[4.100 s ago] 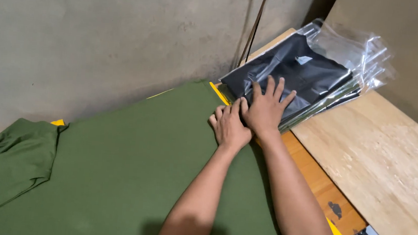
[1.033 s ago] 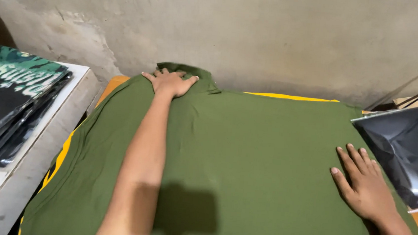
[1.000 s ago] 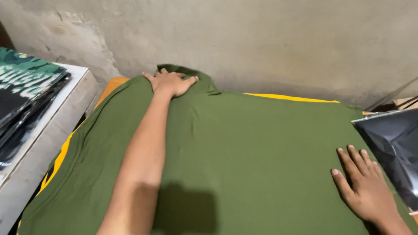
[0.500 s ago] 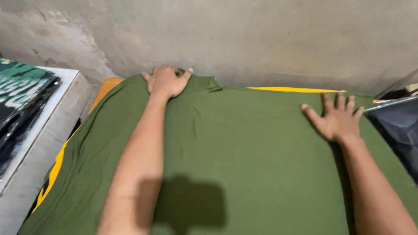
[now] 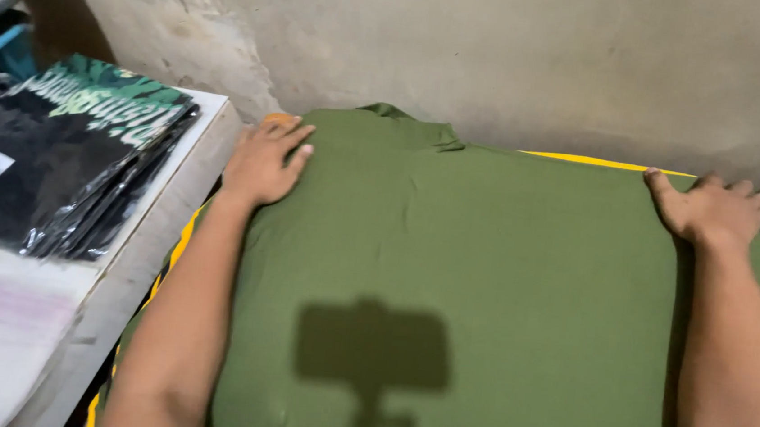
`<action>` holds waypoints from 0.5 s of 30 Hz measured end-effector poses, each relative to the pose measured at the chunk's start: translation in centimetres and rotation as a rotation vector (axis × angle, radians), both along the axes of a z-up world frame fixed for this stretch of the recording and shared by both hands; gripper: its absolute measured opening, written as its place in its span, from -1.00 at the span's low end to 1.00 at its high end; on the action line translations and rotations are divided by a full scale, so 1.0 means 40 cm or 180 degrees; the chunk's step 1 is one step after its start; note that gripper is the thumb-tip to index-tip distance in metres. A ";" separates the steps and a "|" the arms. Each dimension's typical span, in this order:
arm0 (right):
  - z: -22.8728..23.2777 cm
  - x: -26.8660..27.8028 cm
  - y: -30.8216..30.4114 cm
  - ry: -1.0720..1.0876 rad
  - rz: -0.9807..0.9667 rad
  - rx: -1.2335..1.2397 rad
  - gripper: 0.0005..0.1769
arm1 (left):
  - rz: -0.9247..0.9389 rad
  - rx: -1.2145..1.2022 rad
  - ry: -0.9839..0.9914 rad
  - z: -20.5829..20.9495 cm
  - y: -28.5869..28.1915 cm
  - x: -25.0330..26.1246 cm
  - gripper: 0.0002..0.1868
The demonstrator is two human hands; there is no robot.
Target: The person folds a green t-shirt on a table, aligning the sleeves and edges, then places the folded shirt into a clear plastic bag and seals it. The packaged shirt is set aside with other packaged shirts.
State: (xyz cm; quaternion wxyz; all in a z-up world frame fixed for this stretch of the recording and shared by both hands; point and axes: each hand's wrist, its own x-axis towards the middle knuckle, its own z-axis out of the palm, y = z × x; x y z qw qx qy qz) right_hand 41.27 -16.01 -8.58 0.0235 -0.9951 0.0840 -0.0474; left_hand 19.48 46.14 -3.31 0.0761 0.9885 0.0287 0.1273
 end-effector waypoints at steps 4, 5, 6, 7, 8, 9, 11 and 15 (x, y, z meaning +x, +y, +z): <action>-0.005 -0.034 0.007 -0.0180 0.0032 0.0260 0.34 | 0.0433 0.0369 -0.0630 -0.034 0.063 -0.062 -0.50; 0.000 -0.051 0.009 -0.0829 0.0426 0.0153 0.09 | 0.0153 0.0882 -0.1237 -0.022 0.045 -0.065 -0.47; 0.004 -0.069 0.013 -0.1481 0.0815 0.0041 -0.14 | -0.0134 0.1397 -0.1841 -0.010 0.029 -0.070 -0.38; 0.021 -0.091 0.039 -0.1521 0.0825 0.0035 -0.14 | -0.0116 0.1398 -0.1879 0.011 -0.020 -0.089 -0.38; 0.037 -0.112 0.065 -0.2204 0.1177 -0.0502 -0.40 | -0.0286 0.1092 -0.1939 0.032 -0.069 -0.108 -0.46; 0.051 -0.141 0.082 -0.2872 0.1502 -0.1065 -0.65 | -0.0474 0.0772 -0.1988 0.050 -0.123 -0.126 -0.53; 0.095 -0.254 0.174 -0.2418 0.1539 -0.0569 -0.63 | -0.0460 0.0519 -0.1655 0.072 -0.246 -0.191 -0.60; 0.135 -0.490 0.292 -0.0468 0.1928 0.0471 -0.20 | -0.0206 -0.0175 0.0382 0.018 -0.367 -0.384 -0.30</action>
